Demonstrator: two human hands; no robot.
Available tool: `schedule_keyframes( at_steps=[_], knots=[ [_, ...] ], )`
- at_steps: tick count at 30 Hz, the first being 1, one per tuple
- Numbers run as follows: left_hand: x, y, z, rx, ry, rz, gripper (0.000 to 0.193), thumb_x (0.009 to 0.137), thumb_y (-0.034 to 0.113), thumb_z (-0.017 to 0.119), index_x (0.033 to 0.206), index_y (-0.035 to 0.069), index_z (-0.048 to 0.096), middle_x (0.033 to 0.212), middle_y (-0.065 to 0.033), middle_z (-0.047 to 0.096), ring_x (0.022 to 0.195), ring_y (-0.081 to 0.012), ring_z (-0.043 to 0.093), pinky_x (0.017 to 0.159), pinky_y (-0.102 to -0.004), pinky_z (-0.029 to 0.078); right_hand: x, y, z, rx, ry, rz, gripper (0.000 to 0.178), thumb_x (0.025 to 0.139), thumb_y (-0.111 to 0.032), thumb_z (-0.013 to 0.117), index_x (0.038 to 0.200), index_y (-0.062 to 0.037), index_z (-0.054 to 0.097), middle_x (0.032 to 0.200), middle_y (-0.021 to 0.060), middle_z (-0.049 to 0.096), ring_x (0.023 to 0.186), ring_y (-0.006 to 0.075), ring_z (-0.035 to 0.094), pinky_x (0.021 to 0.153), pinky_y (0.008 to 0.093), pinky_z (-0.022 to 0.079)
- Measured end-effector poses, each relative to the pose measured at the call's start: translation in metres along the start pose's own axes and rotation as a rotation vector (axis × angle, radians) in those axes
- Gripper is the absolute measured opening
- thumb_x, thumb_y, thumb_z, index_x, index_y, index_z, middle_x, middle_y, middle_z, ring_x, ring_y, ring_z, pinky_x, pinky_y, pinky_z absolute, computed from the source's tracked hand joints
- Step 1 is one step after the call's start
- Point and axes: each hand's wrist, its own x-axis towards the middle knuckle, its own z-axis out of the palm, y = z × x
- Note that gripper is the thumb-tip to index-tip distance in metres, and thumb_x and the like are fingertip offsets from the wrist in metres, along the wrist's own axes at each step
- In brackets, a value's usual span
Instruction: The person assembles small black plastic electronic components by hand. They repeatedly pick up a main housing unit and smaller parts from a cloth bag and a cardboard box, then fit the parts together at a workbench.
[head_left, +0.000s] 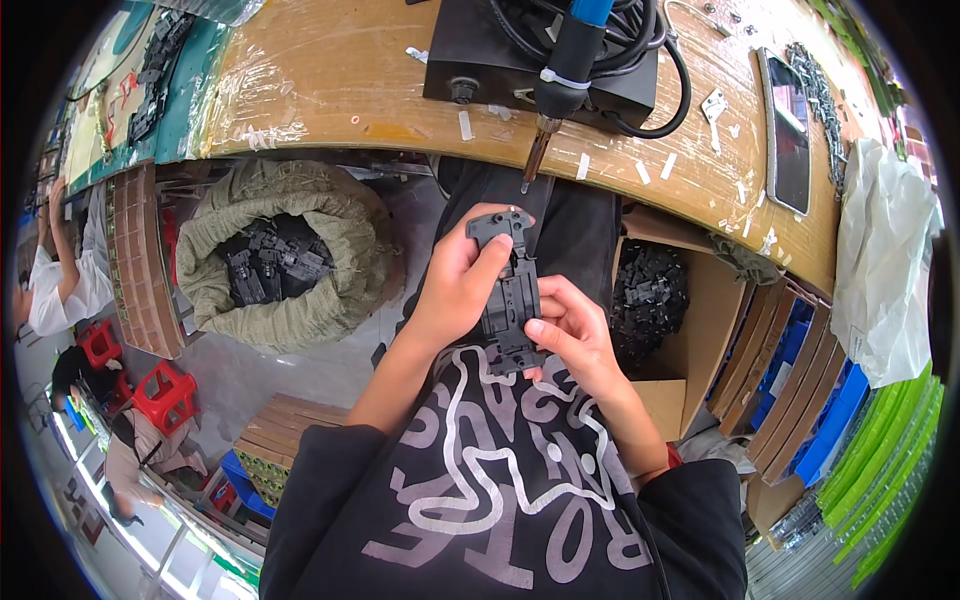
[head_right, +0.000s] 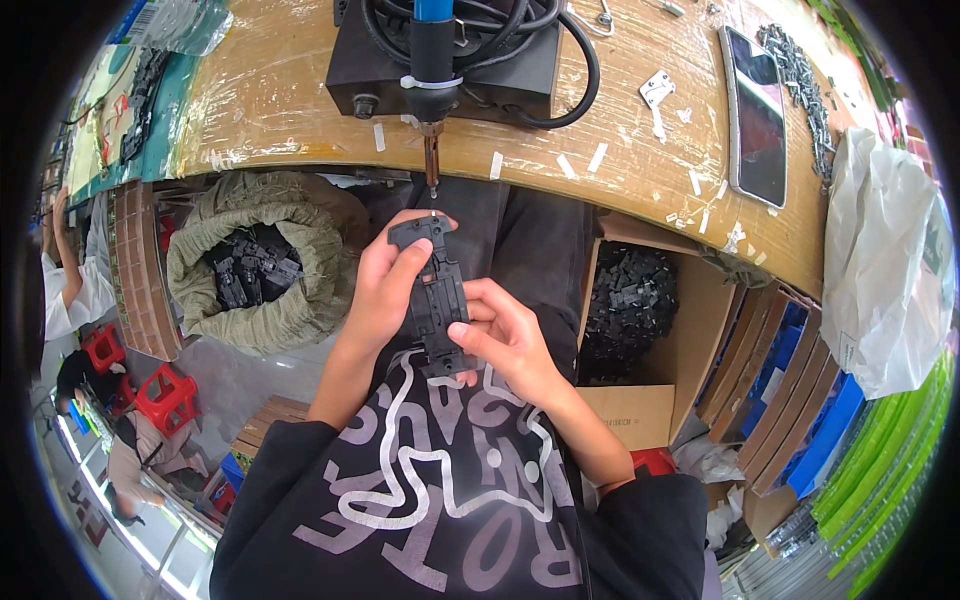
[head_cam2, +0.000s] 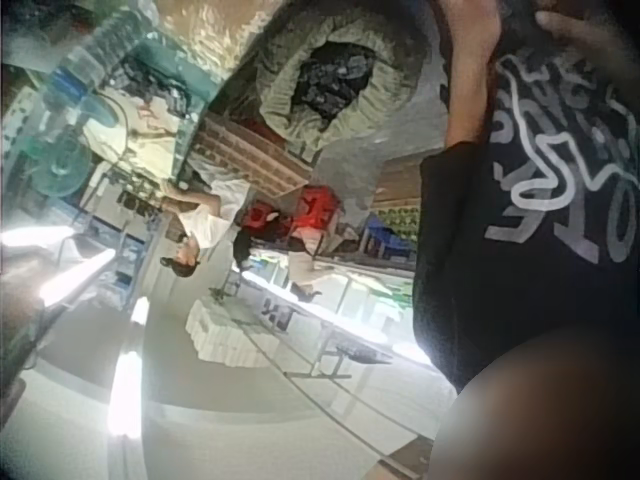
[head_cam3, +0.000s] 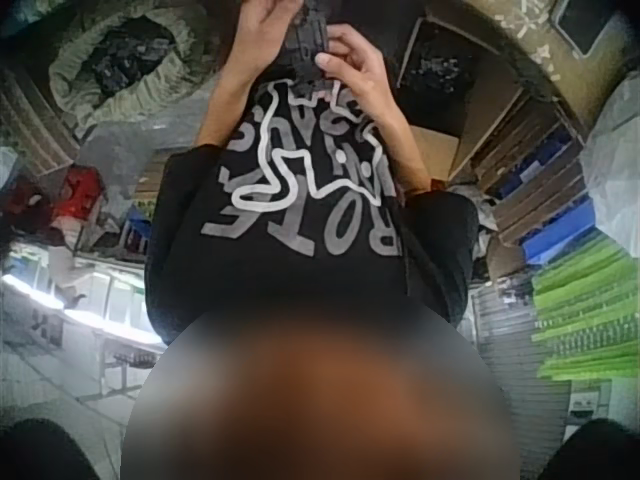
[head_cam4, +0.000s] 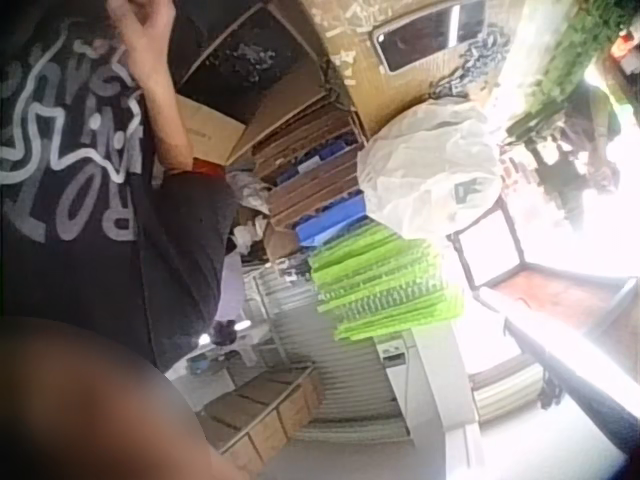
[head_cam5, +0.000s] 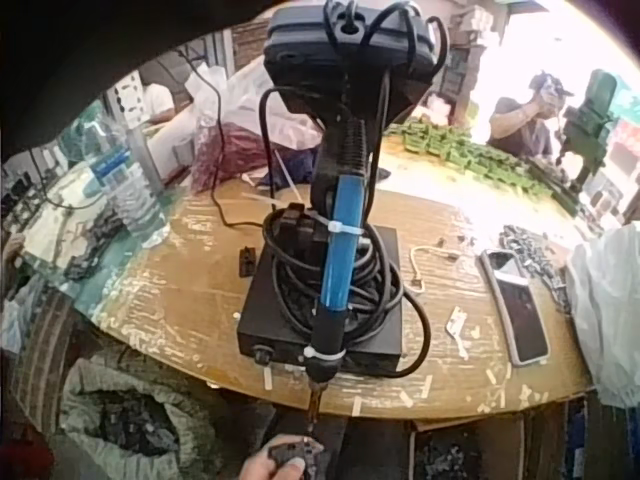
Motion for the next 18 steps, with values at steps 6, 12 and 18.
schedule_keyframes(
  at_steps=[6, 12, 18],
  knots=[
    [-0.001, -0.038, -0.005, 0.225, 0.032, -0.054, 0.024, 0.086, 0.018, 0.046, 0.103, 0.003, 0.041, 0.081, -0.0026, 0.051, 0.068, -0.0053, 0.046, 0.058, -0.0188, 0.039, 0.003, 0.022, -0.022, -0.041, 0.092, 0.133, 0.024, 0.08, -0.01, 0.052, 0.102, 0.0004, 0.046, 0.077, 0.0047, 0.055, 0.056, 0.0079, 0.051, 0.041, 0.0204, 0.044],
    [0.005, -0.026, -0.06, 0.348, 0.405, -0.097, 0.032, 0.084, 0.024, 0.051, 0.102, 0.001, 0.039, 0.066, -0.0077, 0.057, 0.056, -0.0108, 0.052, 0.049, -0.0239, 0.04, -0.007, 0.084, -0.15, -0.077, 0.813, -0.025, 0.022, 0.078, -0.017, 0.055, 0.094, -0.0024, 0.048, 0.066, 0.0013, 0.045, 0.051, 0.0127, 0.05, 0.041, 0.0234, 0.045],
    [-0.034, -0.024, -0.217, 0.8, 1.02, -0.026, 0.018, 0.08, 0.02, 0.053, 0.09, 0.005, 0.055, 0.073, -0.0083, 0.06, 0.063, -0.0131, 0.054, 0.059, -0.0272, 0.043, -0.091, 0.233, -0.367, 0.645, 1.188, 0.009, 0.017, 0.079, -0.022, 0.054, 0.084, -0.006, 0.05, 0.082, 0.009, 0.053, 0.07, 0.0243, 0.055, 0.06, 0.0342, 0.052]
  ],
)
